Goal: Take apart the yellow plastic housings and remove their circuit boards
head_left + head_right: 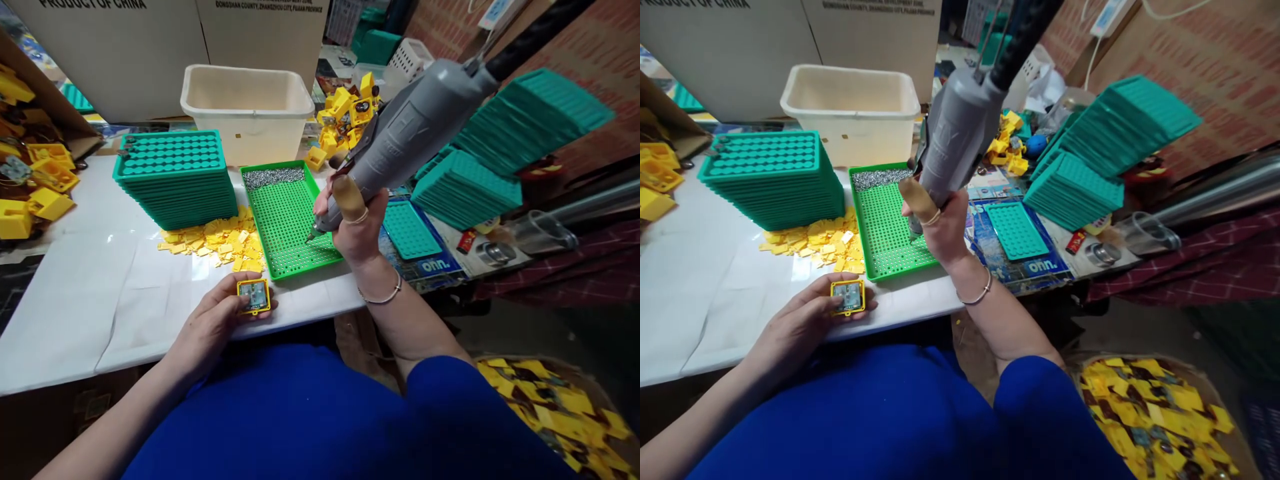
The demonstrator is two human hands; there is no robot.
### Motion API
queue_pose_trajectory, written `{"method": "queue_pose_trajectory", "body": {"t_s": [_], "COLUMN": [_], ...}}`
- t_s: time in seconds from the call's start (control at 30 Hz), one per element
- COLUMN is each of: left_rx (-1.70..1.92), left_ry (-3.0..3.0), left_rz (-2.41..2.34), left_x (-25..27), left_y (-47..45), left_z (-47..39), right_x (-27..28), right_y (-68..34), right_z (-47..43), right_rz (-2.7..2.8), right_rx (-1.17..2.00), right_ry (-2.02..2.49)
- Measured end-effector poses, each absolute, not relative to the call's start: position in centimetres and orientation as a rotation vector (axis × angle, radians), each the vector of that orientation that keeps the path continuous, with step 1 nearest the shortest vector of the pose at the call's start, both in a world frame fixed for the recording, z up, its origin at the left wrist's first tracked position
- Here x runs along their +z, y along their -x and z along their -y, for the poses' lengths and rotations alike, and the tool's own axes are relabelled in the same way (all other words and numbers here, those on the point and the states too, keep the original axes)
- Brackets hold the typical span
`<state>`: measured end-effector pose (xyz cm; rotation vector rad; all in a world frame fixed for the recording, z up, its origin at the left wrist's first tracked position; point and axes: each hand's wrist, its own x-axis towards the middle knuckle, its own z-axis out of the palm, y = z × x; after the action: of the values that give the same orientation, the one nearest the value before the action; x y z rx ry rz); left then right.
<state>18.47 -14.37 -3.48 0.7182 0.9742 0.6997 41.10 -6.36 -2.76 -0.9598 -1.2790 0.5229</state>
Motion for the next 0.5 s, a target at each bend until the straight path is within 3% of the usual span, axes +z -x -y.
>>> {"method": "queue_pose_trajectory", "body": {"t_s": [0.5], "left_rx": [0.702], "left_ry": [-0.675], "left_rz": [-0.983], "left_x": [-3.5], "left_y": [-18.7], "left_z": [13.9], "right_x": [0.1], "right_y": [-40.0], "right_z": [6.6], "right_rz": [1.188], "right_rx": [0.594], "right_ry": [0.859]}}
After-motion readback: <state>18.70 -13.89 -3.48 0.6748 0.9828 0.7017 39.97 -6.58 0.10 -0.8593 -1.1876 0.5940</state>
